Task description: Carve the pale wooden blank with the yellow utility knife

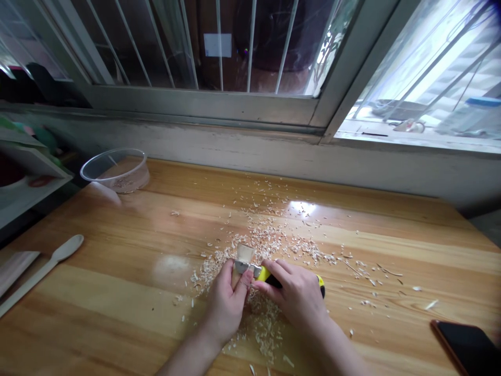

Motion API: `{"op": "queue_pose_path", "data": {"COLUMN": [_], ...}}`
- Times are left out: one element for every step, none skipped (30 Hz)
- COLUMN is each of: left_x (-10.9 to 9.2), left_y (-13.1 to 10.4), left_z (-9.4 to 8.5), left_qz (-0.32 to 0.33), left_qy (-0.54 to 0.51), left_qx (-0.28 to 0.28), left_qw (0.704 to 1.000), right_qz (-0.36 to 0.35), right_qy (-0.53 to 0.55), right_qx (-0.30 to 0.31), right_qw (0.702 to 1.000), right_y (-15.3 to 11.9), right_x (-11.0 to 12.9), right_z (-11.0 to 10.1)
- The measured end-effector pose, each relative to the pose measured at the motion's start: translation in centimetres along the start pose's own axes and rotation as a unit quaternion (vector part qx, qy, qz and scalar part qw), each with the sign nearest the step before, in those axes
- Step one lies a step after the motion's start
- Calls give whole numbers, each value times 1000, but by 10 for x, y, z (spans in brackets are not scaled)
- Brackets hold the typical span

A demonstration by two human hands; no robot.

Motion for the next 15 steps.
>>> {"op": "queue_pose_path", "data": {"left_x": [1, 2, 3, 4, 4, 4, 3, 2, 1, 0, -1, -1, -2, -3, -4], "left_y": [0, 0, 0, 0, 0, 0, 0, 0, 0, 0, 0, 0, -1, -1, -1], "left_z": [0, 1, 1, 1, 1, 2, 1, 1, 0, 0, -1, -1, -2, -1, -1], "left_qz": [-3, -7, -11, -14, -15, -16, -16, -15, -16, -17, -20, -22, -22, -20, -18], "left_qy": [-5, -10, -14, -18, -20, -21, -21, -20, -16, -10, -4, 0, 1, -2, -8], "left_qx": [-7, -13, -17, -20, -21, -21, -22, -23, -25, -27, -28, -27, -22, -16, -6], "left_qw": [1000, 1000, 1000, 1000, 999, 999, 999, 999, 999, 999, 999, 999, 1000, 1000, 1000], "right_qz": [-1, -1, -2, -1, -1, 0, 1, 3, 6, 9, 11, 11, 10, 7, 6], "right_qy": [-3, -5, -7, -9, -11, -11, -11, -10, -9, -6, -1, 8, 18, 29, 40], "right_qx": [-3, -2, 0, 2, 5, 9, 11, 13, 14, 17, 21, 26, 35, 47, 57], "right_qw": [1000, 1000, 1000, 1000, 1000, 1000, 1000, 1000, 1000, 1000, 1000, 1000, 999, 998, 998], "right_y": [0, 0, 0, 0, 0, -1, -1, -1, -2, -2, -2, -2, -2, -2, -1], "right_x": [1, 1, 2, 2, 2, 2, 2, 2, 2, 1, 0, 0, -1, -2, -2], "right_z": [0, 0, 0, 0, 0, 1, 1, 1, 2, 2, 3, 3, 4, 4, 5]}}
Point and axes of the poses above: each hand's wrist, its own y-axis towards the middle knuckle, its own z-axis out of the palm, x = y × z, the point moved 4 cm from there along y, towards the middle knuckle, and after that the axes turned 8 degrees about z, right-handed, at the moved point
